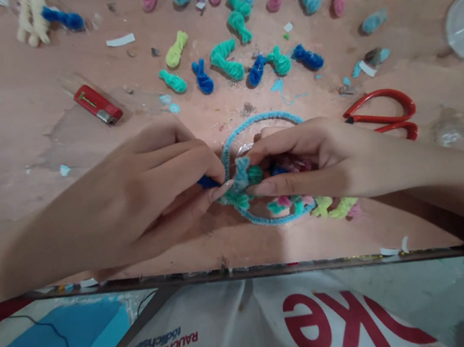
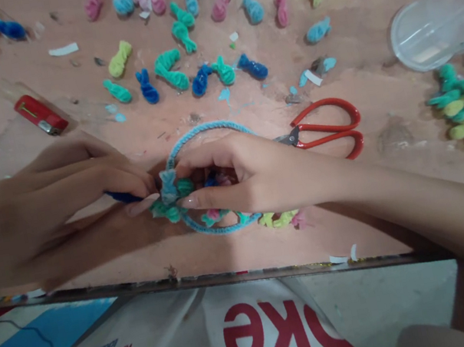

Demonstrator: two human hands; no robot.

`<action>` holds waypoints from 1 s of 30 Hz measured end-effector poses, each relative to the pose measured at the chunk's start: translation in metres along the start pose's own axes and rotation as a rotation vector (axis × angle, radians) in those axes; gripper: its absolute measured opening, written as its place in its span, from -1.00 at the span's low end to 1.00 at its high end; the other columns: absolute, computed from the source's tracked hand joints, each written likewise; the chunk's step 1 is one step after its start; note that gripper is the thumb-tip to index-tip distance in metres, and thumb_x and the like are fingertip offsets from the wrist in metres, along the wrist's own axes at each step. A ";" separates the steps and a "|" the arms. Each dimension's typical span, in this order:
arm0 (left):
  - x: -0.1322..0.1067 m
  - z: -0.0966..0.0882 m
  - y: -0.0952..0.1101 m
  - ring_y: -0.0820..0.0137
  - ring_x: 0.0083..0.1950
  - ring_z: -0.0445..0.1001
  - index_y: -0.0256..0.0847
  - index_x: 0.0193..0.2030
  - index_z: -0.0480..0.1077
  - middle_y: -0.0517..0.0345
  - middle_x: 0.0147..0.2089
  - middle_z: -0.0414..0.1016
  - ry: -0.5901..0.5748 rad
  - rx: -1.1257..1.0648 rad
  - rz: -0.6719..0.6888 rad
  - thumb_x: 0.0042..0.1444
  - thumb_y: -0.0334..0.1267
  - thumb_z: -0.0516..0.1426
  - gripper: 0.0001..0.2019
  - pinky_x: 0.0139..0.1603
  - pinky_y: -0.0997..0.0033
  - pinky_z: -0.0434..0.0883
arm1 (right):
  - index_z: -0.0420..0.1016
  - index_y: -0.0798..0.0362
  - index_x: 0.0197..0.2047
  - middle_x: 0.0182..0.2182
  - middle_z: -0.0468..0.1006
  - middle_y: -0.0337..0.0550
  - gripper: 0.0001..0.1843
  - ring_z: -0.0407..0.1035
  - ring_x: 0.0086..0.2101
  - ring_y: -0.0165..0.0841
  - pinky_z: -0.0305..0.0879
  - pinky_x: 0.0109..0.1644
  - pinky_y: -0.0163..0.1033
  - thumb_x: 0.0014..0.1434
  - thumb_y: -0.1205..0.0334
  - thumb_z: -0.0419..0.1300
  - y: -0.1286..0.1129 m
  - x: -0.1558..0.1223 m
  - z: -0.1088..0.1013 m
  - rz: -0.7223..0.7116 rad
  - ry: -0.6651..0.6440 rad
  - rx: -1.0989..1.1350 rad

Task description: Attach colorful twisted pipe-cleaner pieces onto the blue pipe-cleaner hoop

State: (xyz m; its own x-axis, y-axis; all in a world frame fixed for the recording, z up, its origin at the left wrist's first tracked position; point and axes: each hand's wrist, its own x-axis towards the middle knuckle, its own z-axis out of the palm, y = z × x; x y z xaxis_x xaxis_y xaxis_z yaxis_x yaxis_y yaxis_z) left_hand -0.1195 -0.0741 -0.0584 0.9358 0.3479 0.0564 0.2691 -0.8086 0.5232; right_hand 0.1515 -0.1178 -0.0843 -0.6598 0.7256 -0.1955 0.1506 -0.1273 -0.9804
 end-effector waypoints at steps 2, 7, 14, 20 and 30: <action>0.000 0.001 -0.001 0.39 0.01 0.38 -0.21 0.01 0.37 0.18 -0.06 0.50 0.000 -0.014 0.003 0.56 -0.24 0.07 -0.89 0.00 0.39 0.32 | 0.60 0.11 -0.13 -0.25 0.54 -0.20 -0.90 0.42 -0.27 -0.43 0.32 -0.31 -0.35 0.38 0.24 0.34 0.001 0.000 -0.001 -0.011 -0.009 -0.028; 0.000 0.002 0.000 0.39 0.00 0.37 -0.20 0.01 0.38 0.19 -0.10 0.47 0.005 -0.044 -0.002 0.55 -0.23 0.11 -0.90 0.01 0.42 0.33 | 0.63 0.14 -0.06 -0.33 0.50 -0.24 -0.80 0.31 -0.42 -0.49 0.20 -0.45 -0.35 0.41 0.16 0.33 0.006 0.004 -0.004 -0.080 -0.064 -0.092; -0.004 0.002 0.000 0.48 -0.10 0.43 -0.14 0.07 0.40 0.21 -0.09 0.37 0.002 -0.111 -0.081 0.57 -0.19 0.05 -0.86 -0.05 0.48 0.35 | 0.65 0.16 -0.01 -0.20 0.58 -0.13 -0.74 0.44 -0.19 -0.37 0.35 -0.21 -0.30 0.45 0.11 0.30 0.007 0.004 -0.009 -0.142 -0.074 -0.205; -0.004 0.004 0.002 0.49 -0.08 0.47 -0.12 0.06 0.42 0.24 -0.08 0.42 0.000 -0.140 -0.113 0.58 -0.17 0.04 -0.83 -0.05 0.52 0.36 | 0.61 0.11 0.00 -0.23 0.58 -0.14 -0.79 0.44 -0.27 -0.35 0.38 -0.23 -0.25 0.40 0.17 0.29 0.008 0.000 -0.006 -0.144 -0.041 -0.362; -0.002 0.017 -0.006 0.46 -0.08 0.54 -0.15 0.05 0.43 0.25 -0.07 0.56 0.016 -0.133 -0.146 0.54 -0.25 0.00 -0.81 -0.13 0.52 0.37 | 0.47 0.02 0.25 0.15 0.55 0.13 -0.68 0.50 0.00 -0.01 0.40 0.04 0.08 0.50 0.22 0.12 0.010 -0.014 0.017 -0.353 0.162 -1.104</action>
State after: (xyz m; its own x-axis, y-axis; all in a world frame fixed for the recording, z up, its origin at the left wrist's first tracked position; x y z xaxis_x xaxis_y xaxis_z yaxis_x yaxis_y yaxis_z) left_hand -0.1192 -0.0776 -0.0761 0.8850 0.4653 -0.0160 0.3688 -0.6796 0.6342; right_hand 0.1494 -0.1410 -0.0917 -0.7030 0.6914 0.1668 0.5884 0.6971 -0.4096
